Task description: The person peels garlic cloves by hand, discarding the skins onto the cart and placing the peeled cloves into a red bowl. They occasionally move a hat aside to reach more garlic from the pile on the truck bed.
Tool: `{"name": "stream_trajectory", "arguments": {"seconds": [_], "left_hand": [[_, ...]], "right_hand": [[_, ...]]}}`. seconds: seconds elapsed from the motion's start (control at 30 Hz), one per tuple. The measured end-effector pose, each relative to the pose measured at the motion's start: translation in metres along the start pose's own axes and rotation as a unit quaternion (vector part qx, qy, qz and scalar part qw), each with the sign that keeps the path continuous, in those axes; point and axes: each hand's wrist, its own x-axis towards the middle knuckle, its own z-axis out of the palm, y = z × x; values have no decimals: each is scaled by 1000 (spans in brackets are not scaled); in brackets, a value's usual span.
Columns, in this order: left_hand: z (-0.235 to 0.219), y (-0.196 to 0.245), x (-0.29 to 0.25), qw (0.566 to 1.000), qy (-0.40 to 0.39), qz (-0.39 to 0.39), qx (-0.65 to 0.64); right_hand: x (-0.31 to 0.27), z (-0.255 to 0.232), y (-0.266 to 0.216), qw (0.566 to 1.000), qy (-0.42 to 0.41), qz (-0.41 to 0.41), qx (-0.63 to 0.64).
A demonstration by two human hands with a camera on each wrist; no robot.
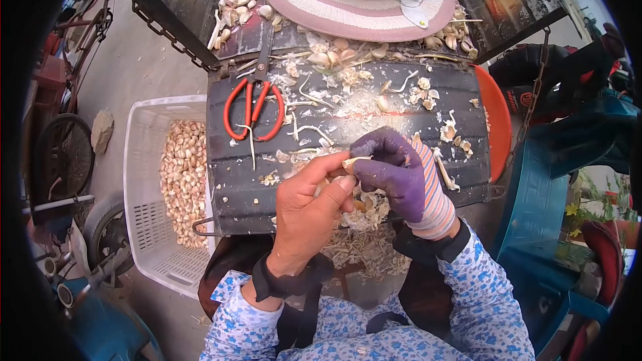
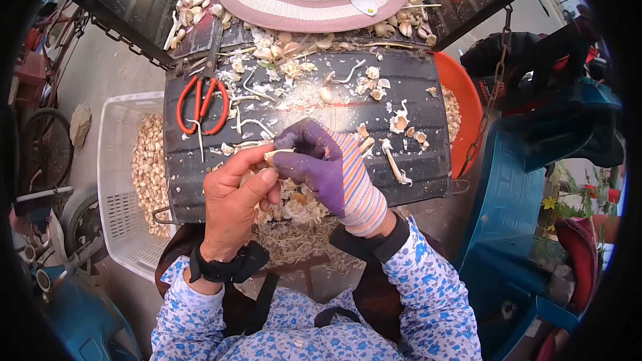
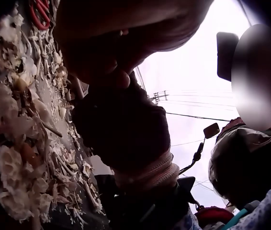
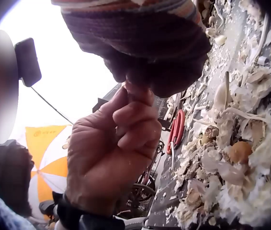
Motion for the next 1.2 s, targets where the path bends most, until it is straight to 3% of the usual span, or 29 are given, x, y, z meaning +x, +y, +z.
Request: {"name": "stream_trajectory", "arguments": {"seconds": [0.07, 0.13, 0.17, 0.23, 0.3, 0.47, 0.67, 0.77, 0.83, 0.87, 0.93, 1.0, 1.07, 1.13, 1.2], "left_hand": [[-7, 6, -1, 999, 4, -26, -45], [-22, 13, 3, 993, 17, -39, -111], [-31, 13, 6, 990, 47, -46, -126], [-40, 11, 10, 984, 100, -75, -125], [-40, 3, 11, 988, 98, -69, -97], [-33, 0, 11, 992, 91, -61, -58], [-20, -6, 12, 990, 81, -90, -65], [-15, -9, 13, 981, 58, -122, -138], [-11, -10, 12, 961, 39, -168, -217], [-5, -11, 10, 944, 31, -202, -261], [8, -10, 10, 932, 19, -226, -282], [9, -13, 9, 906, -16, -242, -348], [3, -20, 12, 922, -33, -235, -305], [-1, -21, 12, 919, -17, -249, -304], [-7, -19, 12, 934, -10, -220, -283]], "right_hand": [[-9, 1, -3, 1000, -7, -3, 16], [-33, 10, -27, 996, -58, 45, 47], [-42, 10, -46, 983, -168, 76, 4], [-51, 20, -65, 921, -363, -105, -96], [-62, 36, -68, 888, -428, -167, -29], [-77, 63, -58, 873, -456, -169, 41], [-89, 48, -61, 882, -442, -150, 63], [-90, 28, -64, 907, -405, -99, 60], [-84, 14, -69, 941, -337, 24, 26], [-82, 14, -75, 981, -177, 0, -86], [-55, 14, -45, 929, -62, -202, -304], [-33, -1, -30, 941, -17, -171, -291], [0, -21, -21, 971, 149, -62, -178], [33, -51, -5, 903, 183, -90, -377], [59, -61, 8, 812, 166, -97, -550]]}}
